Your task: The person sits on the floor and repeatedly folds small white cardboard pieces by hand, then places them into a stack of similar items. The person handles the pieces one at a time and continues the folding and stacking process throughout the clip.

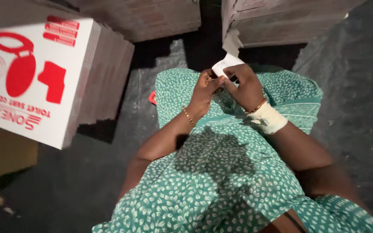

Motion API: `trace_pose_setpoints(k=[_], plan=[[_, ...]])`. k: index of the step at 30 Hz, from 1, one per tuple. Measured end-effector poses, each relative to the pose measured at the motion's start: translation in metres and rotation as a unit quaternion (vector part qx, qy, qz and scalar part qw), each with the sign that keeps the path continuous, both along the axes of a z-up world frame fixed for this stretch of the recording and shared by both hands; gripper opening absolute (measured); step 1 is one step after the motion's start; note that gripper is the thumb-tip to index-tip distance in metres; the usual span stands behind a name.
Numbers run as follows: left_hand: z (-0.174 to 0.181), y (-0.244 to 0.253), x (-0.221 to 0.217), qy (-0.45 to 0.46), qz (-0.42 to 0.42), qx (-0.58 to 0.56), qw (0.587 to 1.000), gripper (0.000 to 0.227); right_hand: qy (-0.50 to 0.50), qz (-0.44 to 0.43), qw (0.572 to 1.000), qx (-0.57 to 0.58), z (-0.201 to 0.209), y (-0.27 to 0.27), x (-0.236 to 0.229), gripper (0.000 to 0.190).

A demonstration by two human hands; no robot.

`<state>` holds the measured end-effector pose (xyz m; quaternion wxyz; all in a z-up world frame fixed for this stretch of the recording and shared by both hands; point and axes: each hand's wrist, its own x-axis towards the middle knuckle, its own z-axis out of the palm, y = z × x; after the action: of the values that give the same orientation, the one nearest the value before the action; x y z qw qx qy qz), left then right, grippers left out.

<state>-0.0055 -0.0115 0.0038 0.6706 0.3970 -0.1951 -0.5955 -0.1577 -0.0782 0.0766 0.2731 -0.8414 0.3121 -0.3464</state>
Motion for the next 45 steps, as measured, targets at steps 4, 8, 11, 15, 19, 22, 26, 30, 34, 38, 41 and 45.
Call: trace_pose_setpoints(k=[4,8,11,15,19,22,26,30,34,38,41,45], plan=[[-0.015,-0.027,-0.006,0.014,-0.047,0.023,0.999,0.033,-0.035,-0.047,0.998,0.003,-0.006,-0.001,-0.001,0.025],[-0.035,-0.064,-0.005,0.019,-0.094,0.057,0.994,0.032,-0.052,-0.146,0.98,0.127,-0.018,-0.021,-0.013,0.02],[-0.05,-0.094,-0.016,0.063,-0.111,0.058,0.99,0.033,-0.055,-0.182,0.977,0.093,-0.034,-0.043,-0.03,0.022],[-0.062,-0.11,-0.026,0.078,-0.17,0.046,0.981,0.037,-0.038,-0.205,0.966,0.152,-0.062,-0.061,-0.036,0.023],[-0.066,-0.11,-0.022,0.019,-0.201,0.039,0.979,0.047,-0.165,-0.205,0.898,0.352,-0.091,-0.065,-0.041,0.021],[-0.061,-0.123,-0.022,-0.029,-0.216,0.023,0.976,0.049,-0.183,-0.213,0.889,0.361,-0.1,-0.07,-0.048,0.018],[-0.048,-0.154,-0.035,-0.021,-0.223,-0.017,0.974,0.053,-0.119,-0.238,0.922,0.28,-0.085,-0.091,-0.062,0.015],[-0.041,-0.163,-0.053,-0.007,-0.238,-0.023,0.971,0.055,-0.114,-0.246,0.932,0.24,-0.069,-0.096,-0.081,0.017],[-0.038,-0.172,-0.069,-0.041,-0.226,-0.023,0.973,0.057,-0.143,-0.212,0.928,0.27,-0.059,-0.092,-0.099,0.025],[-0.046,-0.171,-0.059,-0.049,-0.252,-0.049,0.965,0.057,-0.106,-0.229,0.937,0.242,-0.062,-0.093,-0.096,0.022],[-0.062,-0.17,-0.049,-0.052,-0.27,-0.068,0.959,0.053,-0.158,-0.22,0.902,0.336,-0.063,-0.095,-0.097,0.024],[-0.086,-0.187,-0.035,-0.158,-0.211,-0.082,0.961,0.038,-0.124,-0.274,0.917,0.263,-0.061,-0.106,-0.101,0.021]])
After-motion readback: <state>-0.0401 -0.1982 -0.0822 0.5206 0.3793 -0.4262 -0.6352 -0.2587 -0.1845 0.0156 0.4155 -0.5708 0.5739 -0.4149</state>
